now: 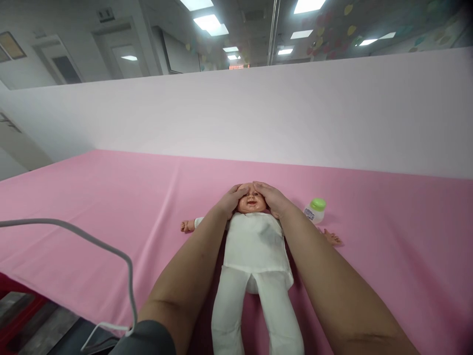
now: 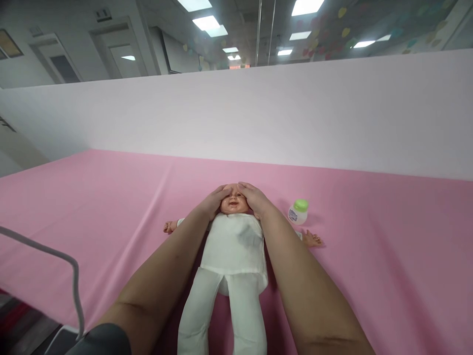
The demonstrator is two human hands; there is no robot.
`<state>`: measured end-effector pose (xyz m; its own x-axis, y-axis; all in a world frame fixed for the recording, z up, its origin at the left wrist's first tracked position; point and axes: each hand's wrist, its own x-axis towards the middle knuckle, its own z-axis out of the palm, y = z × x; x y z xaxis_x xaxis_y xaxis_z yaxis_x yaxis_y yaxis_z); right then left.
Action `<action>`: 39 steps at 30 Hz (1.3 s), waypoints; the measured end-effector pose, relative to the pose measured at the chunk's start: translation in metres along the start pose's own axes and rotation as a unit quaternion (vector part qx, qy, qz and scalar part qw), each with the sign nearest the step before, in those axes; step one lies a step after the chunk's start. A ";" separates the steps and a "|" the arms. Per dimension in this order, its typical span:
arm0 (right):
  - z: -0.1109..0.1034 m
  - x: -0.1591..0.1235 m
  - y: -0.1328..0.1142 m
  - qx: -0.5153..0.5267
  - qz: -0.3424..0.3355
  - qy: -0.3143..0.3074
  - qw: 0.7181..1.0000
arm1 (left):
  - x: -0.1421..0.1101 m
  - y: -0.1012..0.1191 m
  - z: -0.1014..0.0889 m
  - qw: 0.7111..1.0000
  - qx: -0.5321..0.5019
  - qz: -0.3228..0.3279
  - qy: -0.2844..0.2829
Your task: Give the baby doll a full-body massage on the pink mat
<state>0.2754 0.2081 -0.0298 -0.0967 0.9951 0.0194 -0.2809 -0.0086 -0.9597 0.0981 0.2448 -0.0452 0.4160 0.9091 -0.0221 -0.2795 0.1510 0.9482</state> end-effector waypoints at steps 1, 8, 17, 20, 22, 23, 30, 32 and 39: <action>-0.002 0.001 0.001 0.003 0.001 0.002 1.000 | 0.000 0.000 -0.001 1.000 -0.019 -0.003 -0.016; -0.029 0.003 0.013 0.052 0.033 -0.041 0.997 | -0.005 0.003 -0.012 0.990 -0.104 -0.023 -0.094; -0.027 -0.014 -0.004 0.057 0.076 -0.056 0.994 | -0.009 0.006 -0.017 0.989 -0.114 -0.033 -0.091; -0.019 -0.017 -0.010 0.046 0.073 -0.052 0.995 | -0.010 0.011 -0.010 0.991 -0.090 -0.034 -0.094; -0.016 -0.018 -0.012 0.035 0.068 -0.059 0.995 | -0.012 0.013 -0.006 0.994 -0.067 -0.035 -0.077; -0.015 -0.018 -0.012 0.029 0.065 -0.063 0.995 | -0.013 0.014 -0.004 0.995 -0.056 -0.035 -0.070; -0.012 -0.016 -0.013 0.008 0.056 -0.061 0.997 | -0.012 0.012 -0.001 0.998 -0.002 -0.037 -0.047; -0.009 -0.014 -0.012 -0.005 0.056 -0.052 0.997 | -0.010 0.010 0.000 0.999 0.011 -0.040 -0.033; -0.002 -0.006 -0.005 -0.024 0.022 -0.016 0.999 | -0.002 0.007 0.004 1.000 0.001 -0.019 -0.020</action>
<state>0.2797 0.2020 -0.0260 -0.1396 0.9901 -0.0156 -0.2302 -0.0478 -0.9720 0.0988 0.2421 -0.0371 0.4610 0.8863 -0.0449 -0.2619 0.1842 0.9473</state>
